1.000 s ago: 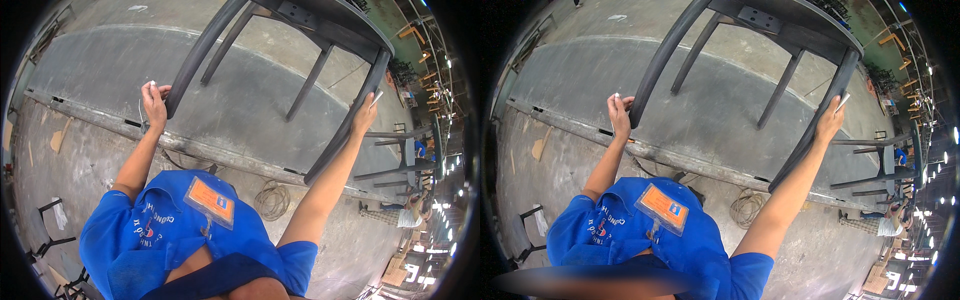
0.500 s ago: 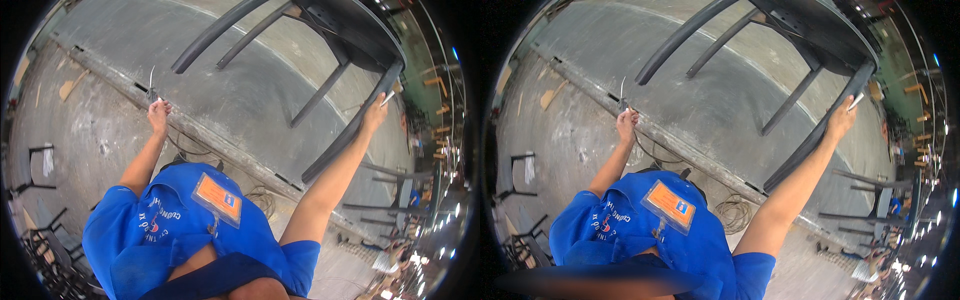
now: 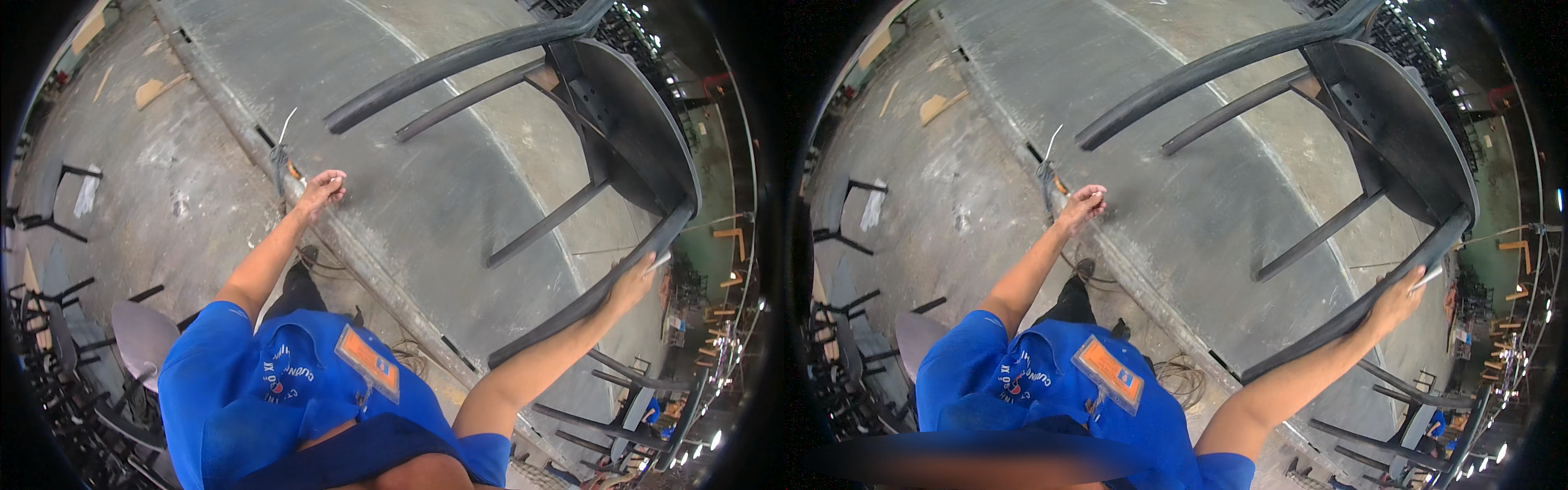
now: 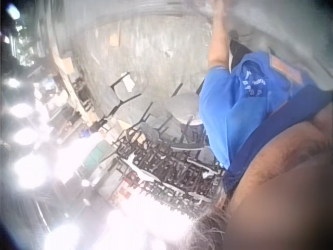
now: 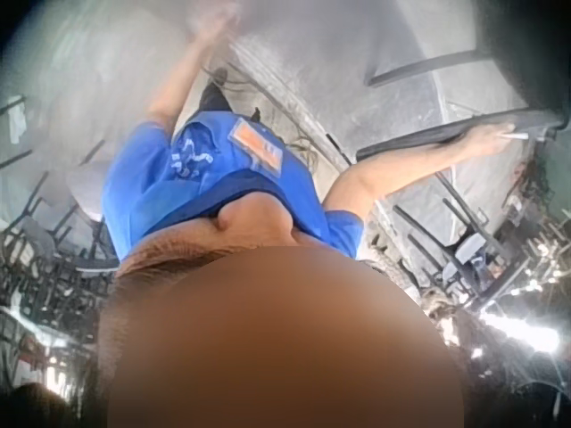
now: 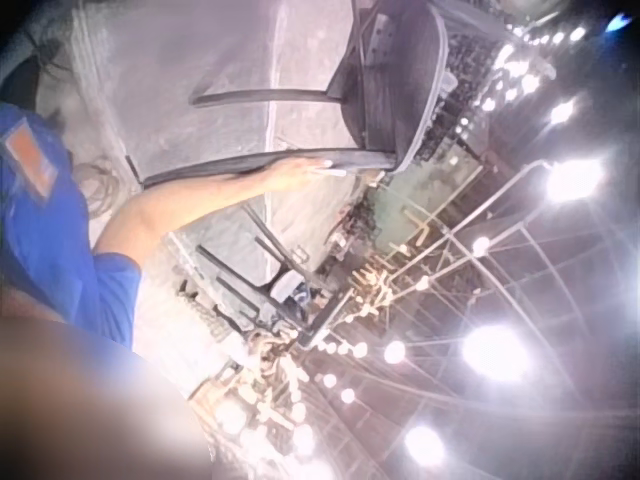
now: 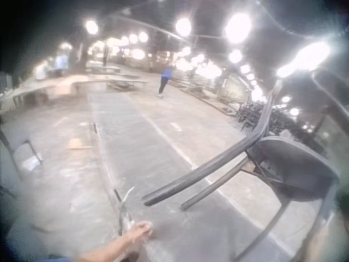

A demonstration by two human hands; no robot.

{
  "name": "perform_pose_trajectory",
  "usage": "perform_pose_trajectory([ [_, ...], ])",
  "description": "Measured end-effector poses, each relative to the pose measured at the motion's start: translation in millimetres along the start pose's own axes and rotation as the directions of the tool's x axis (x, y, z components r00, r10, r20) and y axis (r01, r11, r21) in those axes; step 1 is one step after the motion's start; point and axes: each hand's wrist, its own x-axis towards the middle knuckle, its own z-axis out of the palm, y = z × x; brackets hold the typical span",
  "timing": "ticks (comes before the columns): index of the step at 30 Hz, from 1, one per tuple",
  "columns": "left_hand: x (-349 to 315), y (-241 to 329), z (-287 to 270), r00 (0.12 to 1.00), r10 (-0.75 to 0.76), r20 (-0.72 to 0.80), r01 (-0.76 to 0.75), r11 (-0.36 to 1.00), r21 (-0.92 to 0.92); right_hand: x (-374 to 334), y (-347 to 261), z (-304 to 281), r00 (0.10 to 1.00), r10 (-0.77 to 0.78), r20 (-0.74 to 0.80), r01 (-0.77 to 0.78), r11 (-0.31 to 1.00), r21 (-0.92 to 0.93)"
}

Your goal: The person marks a black chair with a white marker, drawing loops on the seat and lines on the legs. The chair is lifted, rotated, and repositioned to access different surfaces for marking.

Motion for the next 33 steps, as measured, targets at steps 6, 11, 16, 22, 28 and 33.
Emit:
perform_pose_trajectory([
  [6, 187, -20, 8, 0.838, 0.496, 0.227, -0.541, 0.705, 0.460, -7, -12, -5, 0.987, 0.151, -0.048, -0.156, 0.976, -0.152],
  [11, 280, -7, 45, 0.824, 0.264, 0.501, -0.556, 0.546, 0.627, -14, -29, 7, 0.978, 0.179, -0.112, -0.193, 0.972, -0.133],
  [16, 305, 17, 48, 0.777, 0.029, 0.629, -0.499, 0.637, 0.587, -24, -36, 12, 0.962, 0.177, -0.209, -0.229, 0.938, -0.260],
  [22, 316, 19, 45, 0.797, -0.134, 0.588, -0.231, 0.833, 0.503, -27, -27, 12, 0.962, 0.171, -0.214, -0.227, 0.934, -0.275],
  [28, 314, 16, 50, 0.803, -0.003, 0.596, -0.376, 0.773, 0.511, -34, -28, 11, 0.959, 0.185, -0.215, -0.239, 0.934, -0.264],
  [33, 306, 17, 37, 0.786, 0.022, 0.618, -0.417, 0.756, 0.504, -36, -30, 5, 0.961, 0.195, -0.195, -0.239, 0.941, -0.238],
])
